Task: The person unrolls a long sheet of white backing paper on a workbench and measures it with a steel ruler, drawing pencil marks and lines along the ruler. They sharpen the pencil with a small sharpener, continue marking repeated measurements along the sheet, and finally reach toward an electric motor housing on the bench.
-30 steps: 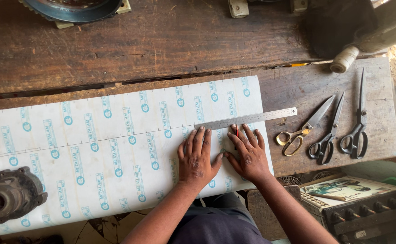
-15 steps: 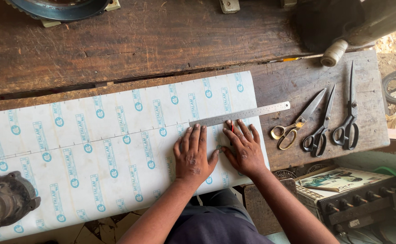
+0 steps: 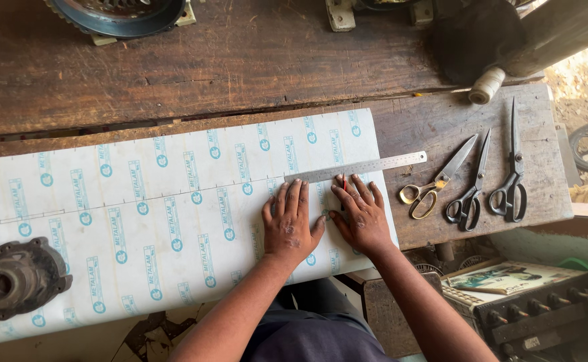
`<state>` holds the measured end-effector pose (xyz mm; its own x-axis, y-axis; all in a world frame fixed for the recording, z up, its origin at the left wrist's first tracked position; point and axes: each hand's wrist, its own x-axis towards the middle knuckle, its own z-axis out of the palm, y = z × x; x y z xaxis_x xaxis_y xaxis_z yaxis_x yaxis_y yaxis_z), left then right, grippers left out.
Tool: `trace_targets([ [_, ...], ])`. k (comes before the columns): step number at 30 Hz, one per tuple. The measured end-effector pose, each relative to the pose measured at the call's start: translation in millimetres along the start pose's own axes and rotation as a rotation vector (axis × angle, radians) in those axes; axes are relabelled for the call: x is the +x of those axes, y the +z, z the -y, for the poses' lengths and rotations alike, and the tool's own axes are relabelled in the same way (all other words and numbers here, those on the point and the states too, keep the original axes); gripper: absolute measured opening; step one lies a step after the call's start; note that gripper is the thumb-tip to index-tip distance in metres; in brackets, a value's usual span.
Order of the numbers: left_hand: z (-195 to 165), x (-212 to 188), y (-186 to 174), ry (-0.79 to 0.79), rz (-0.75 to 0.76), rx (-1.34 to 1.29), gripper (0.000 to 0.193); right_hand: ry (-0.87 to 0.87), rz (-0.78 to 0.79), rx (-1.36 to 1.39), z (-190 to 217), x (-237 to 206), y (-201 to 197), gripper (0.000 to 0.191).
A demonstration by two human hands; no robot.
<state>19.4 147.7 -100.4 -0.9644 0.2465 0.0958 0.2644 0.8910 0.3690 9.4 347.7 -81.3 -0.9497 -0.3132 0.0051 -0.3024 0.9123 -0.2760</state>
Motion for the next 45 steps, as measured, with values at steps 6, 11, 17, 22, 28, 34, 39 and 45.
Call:
trace_targets([
  [6, -6, 1, -2, -0.011, 0.013, 0.037, 0.078, -0.005, -0.026, 0.032, 0, -2, -5, 0.055],
  [11, -14, 1, -3, -0.046, 0.025, 0.042, 0.081, -0.003, -0.225, 0.301, -7, -10, -14, 0.052],
  [17, -19, 3, -4, -0.061, 0.026, 0.037, 0.083, 0.202, -0.163, 0.711, -23, 19, -19, 0.021],
  [22, -23, 5, -9, -0.075, 0.031, 0.045, 0.083, 0.109, -0.059, 1.085, -14, 66, -24, 0.022],
  [28, -21, 1, -8, -0.069, 0.005, 0.048, 0.082, 0.186, 0.054, 1.064, 3, 87, -9, 0.020],
  [34, -15, 1, -5, -0.058, 0.006, 0.033, 0.082, 0.220, 0.038, 0.837, 2, 89, 5, 0.014],
  [39, -11, 2, -3, -0.065, 0.029, 0.023, 0.084, 0.169, 0.029, 0.787, 2, 96, 7, 0.014],
  [45, -6, 1, -3, -0.059, 0.029, 0.002, 0.082, 0.139, 0.026, 0.755, 12, 101, 4, 0.013],
])
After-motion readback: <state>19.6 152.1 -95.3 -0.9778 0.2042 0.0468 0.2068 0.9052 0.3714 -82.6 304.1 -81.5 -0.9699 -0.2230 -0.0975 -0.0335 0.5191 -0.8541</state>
